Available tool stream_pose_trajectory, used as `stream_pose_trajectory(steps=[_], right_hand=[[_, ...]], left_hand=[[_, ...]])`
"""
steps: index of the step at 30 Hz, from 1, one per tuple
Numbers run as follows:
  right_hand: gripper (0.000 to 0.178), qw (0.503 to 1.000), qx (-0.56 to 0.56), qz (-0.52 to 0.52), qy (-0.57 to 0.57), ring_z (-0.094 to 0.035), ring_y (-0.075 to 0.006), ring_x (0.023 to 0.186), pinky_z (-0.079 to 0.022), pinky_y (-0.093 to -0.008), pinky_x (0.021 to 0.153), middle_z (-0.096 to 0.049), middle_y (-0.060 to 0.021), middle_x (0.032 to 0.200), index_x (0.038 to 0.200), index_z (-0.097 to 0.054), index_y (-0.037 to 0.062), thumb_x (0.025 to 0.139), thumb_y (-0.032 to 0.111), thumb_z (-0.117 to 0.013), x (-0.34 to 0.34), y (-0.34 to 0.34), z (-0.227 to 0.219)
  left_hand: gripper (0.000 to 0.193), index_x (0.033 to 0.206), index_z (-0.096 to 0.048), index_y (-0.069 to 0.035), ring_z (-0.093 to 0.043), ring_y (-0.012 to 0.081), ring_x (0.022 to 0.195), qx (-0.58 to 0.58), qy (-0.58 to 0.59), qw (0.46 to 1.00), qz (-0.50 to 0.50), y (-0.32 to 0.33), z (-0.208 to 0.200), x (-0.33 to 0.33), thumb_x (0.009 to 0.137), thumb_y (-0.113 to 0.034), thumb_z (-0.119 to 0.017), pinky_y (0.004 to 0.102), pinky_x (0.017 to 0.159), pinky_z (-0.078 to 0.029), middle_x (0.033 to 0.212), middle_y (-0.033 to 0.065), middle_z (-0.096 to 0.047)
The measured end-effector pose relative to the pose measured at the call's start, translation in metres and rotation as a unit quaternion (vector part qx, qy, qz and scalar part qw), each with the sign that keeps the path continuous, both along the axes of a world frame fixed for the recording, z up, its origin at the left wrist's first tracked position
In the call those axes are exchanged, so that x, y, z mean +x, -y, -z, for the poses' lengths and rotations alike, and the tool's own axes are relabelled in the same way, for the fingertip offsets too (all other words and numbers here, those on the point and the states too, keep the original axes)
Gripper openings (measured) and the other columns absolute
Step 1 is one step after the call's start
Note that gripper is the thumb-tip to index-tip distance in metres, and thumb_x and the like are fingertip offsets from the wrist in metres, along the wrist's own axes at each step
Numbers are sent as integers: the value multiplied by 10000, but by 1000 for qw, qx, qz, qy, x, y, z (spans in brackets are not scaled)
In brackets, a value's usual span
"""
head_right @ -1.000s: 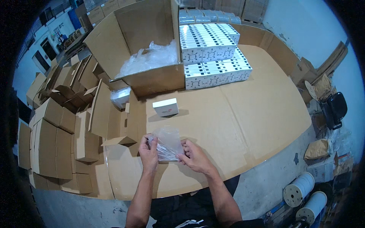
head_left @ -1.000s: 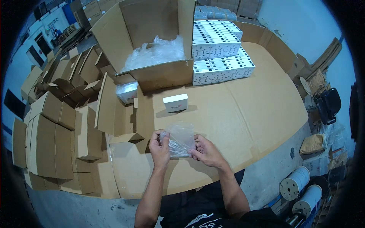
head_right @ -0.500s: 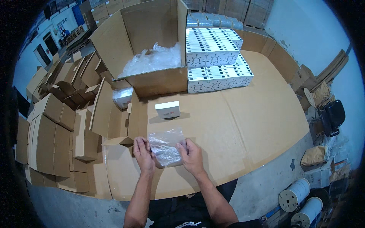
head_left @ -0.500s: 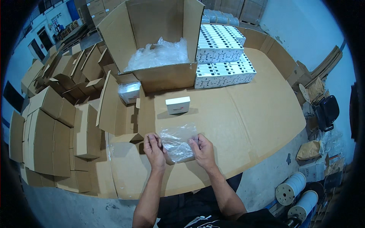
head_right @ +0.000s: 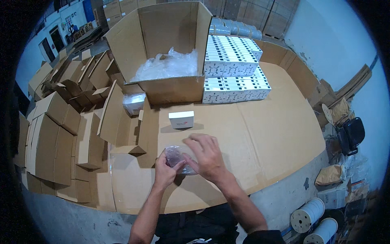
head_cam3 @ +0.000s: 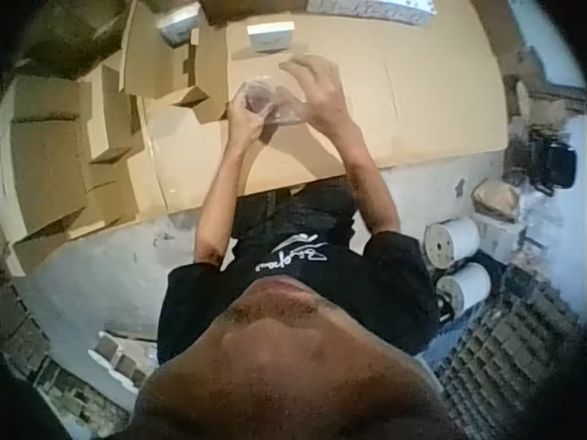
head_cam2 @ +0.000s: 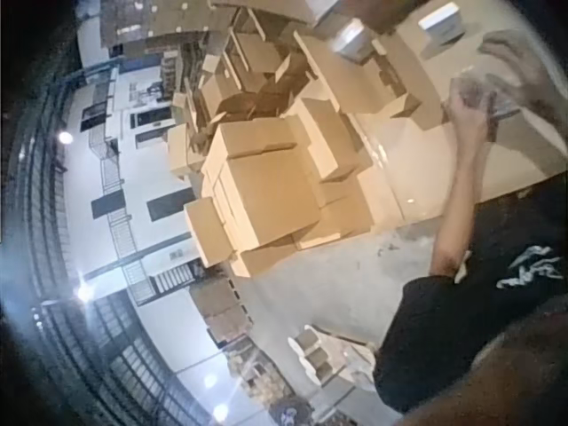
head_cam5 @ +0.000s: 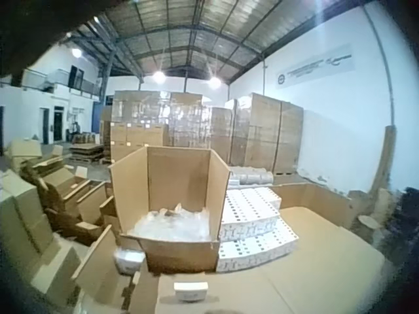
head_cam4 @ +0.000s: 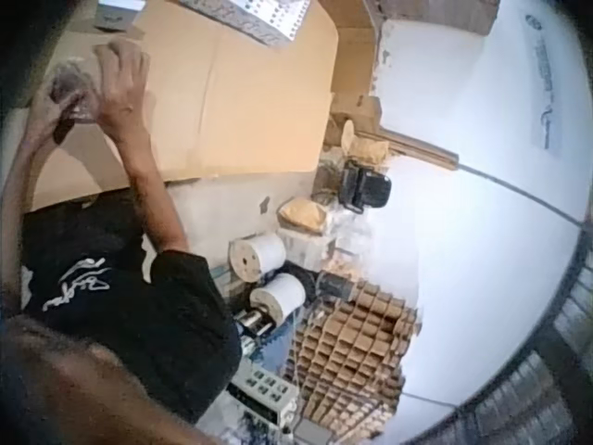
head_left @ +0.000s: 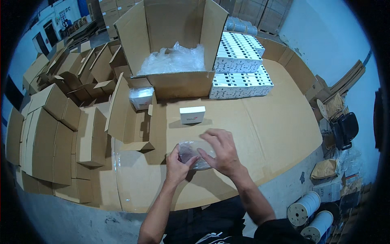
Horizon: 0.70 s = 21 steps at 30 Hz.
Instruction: Packaging small white boxes into plastic bags and placing them into larger shipping boxes.
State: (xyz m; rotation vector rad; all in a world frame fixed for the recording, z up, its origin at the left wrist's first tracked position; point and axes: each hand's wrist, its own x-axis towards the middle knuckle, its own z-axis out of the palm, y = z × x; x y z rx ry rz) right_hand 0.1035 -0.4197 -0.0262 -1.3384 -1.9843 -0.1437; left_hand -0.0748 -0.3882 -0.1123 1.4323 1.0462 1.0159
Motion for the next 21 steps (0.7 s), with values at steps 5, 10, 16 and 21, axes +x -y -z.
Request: stream_pose_trajectory(steps=[5,10,16,21], right_hand=[[360,986,-115,-89,85,-625,-280,1039,-466,-417,944,-656,-128,1047,1115,-630,41,814,187,-762,9,-22,6],[303,951,-285,-104,50,-673,-387,881,-524,-477,838,-696,-179,907,1083,-611,13,843,169,-711,2,-36,-21],[214,895,-403,-186,48,-675,-438,835,-535,-502,795,-706,-241,859,999,-672,-12,895,163,-605,4,-55,-32],[309,873,-426,-237,24,-673,-432,839,-531,-486,803,-700,-271,894,1055,-683,-23,961,234,-540,14,-67,-23]], left_hand=[[457,1100,-629,9,-725,227,861,32,-21,999,-25,0,2,3,771,-180,-883,358,771,-566,943,151,-737],[432,1073,-619,-2,-734,265,852,42,-59,997,-28,2,-14,4,761,-151,-877,378,763,-566,918,162,-736],[562,1132,-574,-20,-715,281,914,57,-71,996,-20,1,-10,6,692,-114,-912,387,795,-565,968,150,-716],[748,1203,-519,-43,-706,265,946,32,-73,997,-13,2,-21,7,616,-158,-968,385,842,-570,1037,125,-701]])
